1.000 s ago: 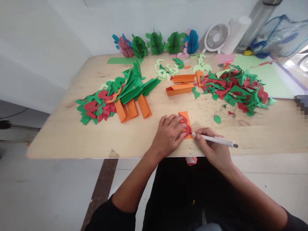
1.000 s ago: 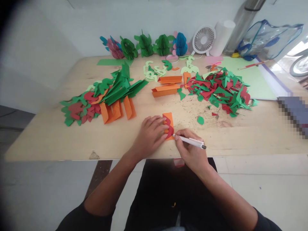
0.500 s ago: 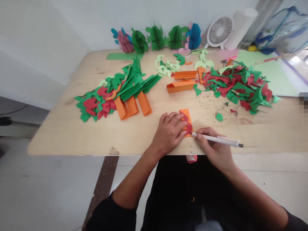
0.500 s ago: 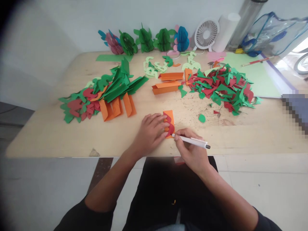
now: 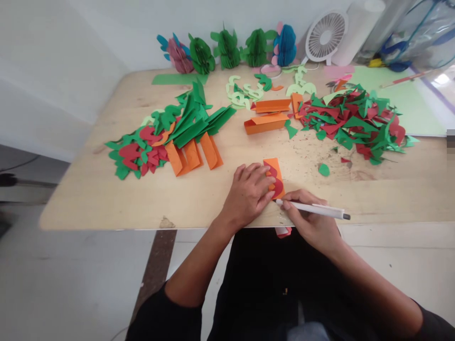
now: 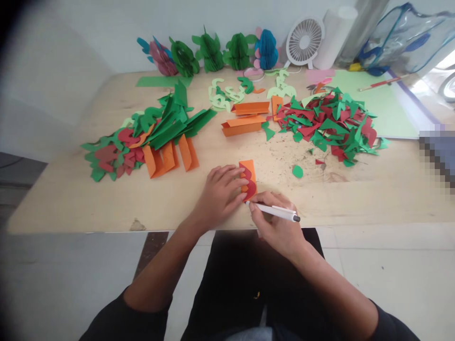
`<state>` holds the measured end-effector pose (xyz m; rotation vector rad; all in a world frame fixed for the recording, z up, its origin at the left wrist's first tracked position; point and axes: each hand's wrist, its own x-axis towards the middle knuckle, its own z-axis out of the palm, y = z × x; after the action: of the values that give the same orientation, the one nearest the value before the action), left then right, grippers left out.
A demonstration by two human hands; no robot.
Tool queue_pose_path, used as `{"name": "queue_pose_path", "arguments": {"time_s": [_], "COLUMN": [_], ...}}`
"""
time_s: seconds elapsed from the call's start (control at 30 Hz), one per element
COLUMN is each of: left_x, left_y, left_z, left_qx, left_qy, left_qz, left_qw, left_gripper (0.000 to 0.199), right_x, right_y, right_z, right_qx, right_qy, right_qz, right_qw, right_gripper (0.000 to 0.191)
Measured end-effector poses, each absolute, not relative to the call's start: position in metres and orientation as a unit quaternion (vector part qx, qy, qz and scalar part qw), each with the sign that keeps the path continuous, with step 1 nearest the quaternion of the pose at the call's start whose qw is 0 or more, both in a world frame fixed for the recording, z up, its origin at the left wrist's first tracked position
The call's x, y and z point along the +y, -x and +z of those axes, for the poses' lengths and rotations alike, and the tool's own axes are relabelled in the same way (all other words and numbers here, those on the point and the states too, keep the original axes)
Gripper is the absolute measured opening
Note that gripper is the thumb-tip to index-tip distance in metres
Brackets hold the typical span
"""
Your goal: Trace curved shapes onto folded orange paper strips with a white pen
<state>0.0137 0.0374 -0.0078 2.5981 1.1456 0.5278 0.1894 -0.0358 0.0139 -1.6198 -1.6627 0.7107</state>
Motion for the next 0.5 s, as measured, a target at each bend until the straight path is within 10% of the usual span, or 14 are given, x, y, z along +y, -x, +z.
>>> {"name": "queue_pose_path", "arguments": {"time_s": [0.5], "left_x": [0.0372], "left_y": [-0.0144], "left_z": [-0.0063], "left_qx": [0.396], "left_qy": [-0.889], "left_qz": [0.183], "left_qw": [0.138], "left_gripper": [0.023], "right_x": [-0.0342], "right_y": [-0.1888], "right_z": [0.0125], "right_qx": [-0.666], "right_qy": [0.608], "right_qz": [0.257], "right_qw": [0.346], "right_gripper": [0.015]}}
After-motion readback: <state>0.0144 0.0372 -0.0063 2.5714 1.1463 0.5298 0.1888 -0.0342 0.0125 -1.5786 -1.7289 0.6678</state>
